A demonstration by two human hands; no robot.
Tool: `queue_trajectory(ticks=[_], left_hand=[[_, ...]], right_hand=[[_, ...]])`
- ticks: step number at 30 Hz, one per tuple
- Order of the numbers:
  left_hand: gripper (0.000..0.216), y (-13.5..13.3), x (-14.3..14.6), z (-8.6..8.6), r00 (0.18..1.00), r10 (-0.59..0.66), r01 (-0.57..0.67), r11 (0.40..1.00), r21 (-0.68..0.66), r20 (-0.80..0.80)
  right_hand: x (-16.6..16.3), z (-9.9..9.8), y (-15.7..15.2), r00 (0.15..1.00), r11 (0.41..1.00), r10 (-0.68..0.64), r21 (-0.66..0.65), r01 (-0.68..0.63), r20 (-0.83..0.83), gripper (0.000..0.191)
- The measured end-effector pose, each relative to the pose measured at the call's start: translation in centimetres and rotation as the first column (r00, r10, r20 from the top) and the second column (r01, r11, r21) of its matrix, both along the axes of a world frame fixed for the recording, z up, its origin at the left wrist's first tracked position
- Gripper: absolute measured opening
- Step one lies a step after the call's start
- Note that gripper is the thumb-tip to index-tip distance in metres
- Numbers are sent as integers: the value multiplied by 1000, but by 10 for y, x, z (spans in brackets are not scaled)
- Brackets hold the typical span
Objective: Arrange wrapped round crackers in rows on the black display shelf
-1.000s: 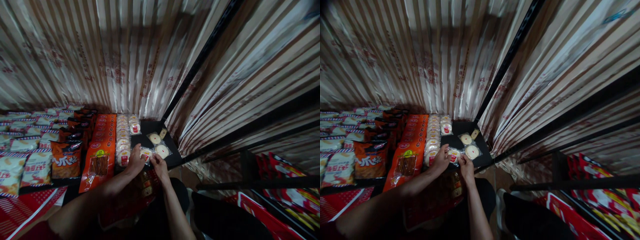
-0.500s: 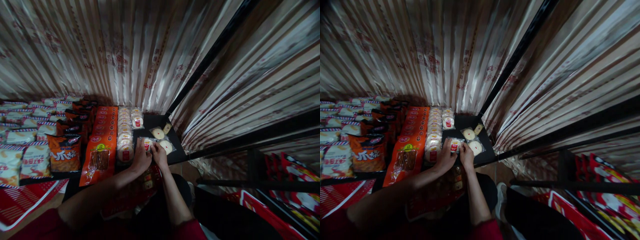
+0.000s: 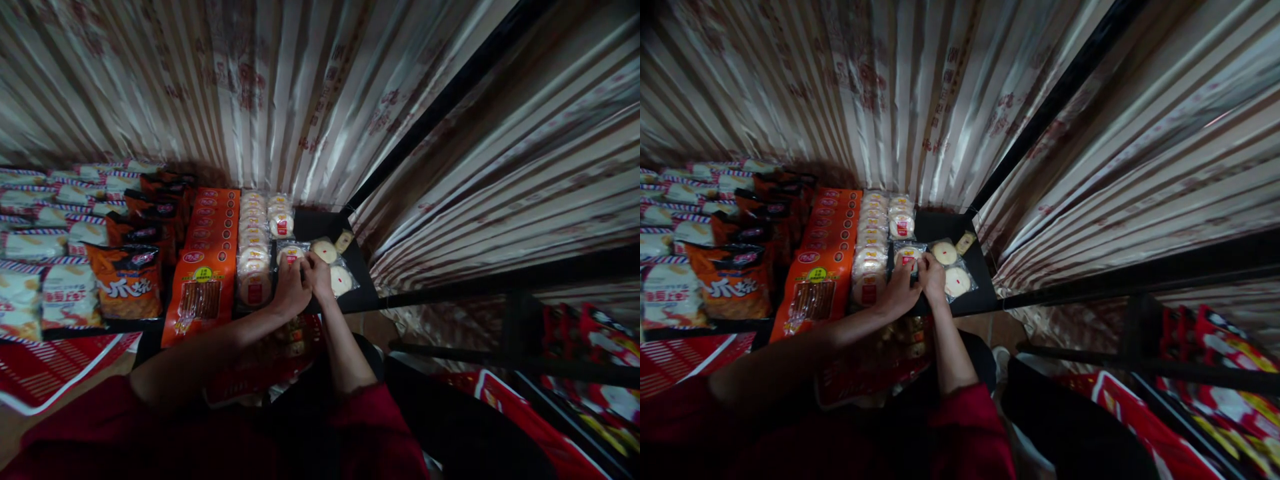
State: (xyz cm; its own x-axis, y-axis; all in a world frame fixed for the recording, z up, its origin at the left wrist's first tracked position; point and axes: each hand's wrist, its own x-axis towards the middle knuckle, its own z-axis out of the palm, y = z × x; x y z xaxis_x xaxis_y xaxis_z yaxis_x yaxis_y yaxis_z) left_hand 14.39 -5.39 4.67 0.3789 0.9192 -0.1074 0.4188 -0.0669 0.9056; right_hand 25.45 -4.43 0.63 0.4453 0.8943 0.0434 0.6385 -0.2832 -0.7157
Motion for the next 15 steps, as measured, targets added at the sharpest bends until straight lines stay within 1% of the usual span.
queue_trajectory(ticks=[5, 8, 11, 15], left_hand=[[62, 12, 3, -12, 999, 6, -7, 1000, 8, 40], [63, 20, 3, -13, 1000, 20, -20, 1000, -12, 11], [61, 28, 5, -11, 999, 43, -43, 999, -12, -20], [56, 38, 10, -14, 996, 87, -87, 996, 0, -15]], right_hand=[[3, -6, 18, 1000, 1000, -22, 6, 22, 1, 26], [4, -7, 29, 1000, 1000, -21, 9, 21, -2, 27], [3, -7, 39, 1000, 1000, 19, 14, -19, -10, 26], [2, -10, 52, 999, 998, 46, 37, -46, 7, 25]])
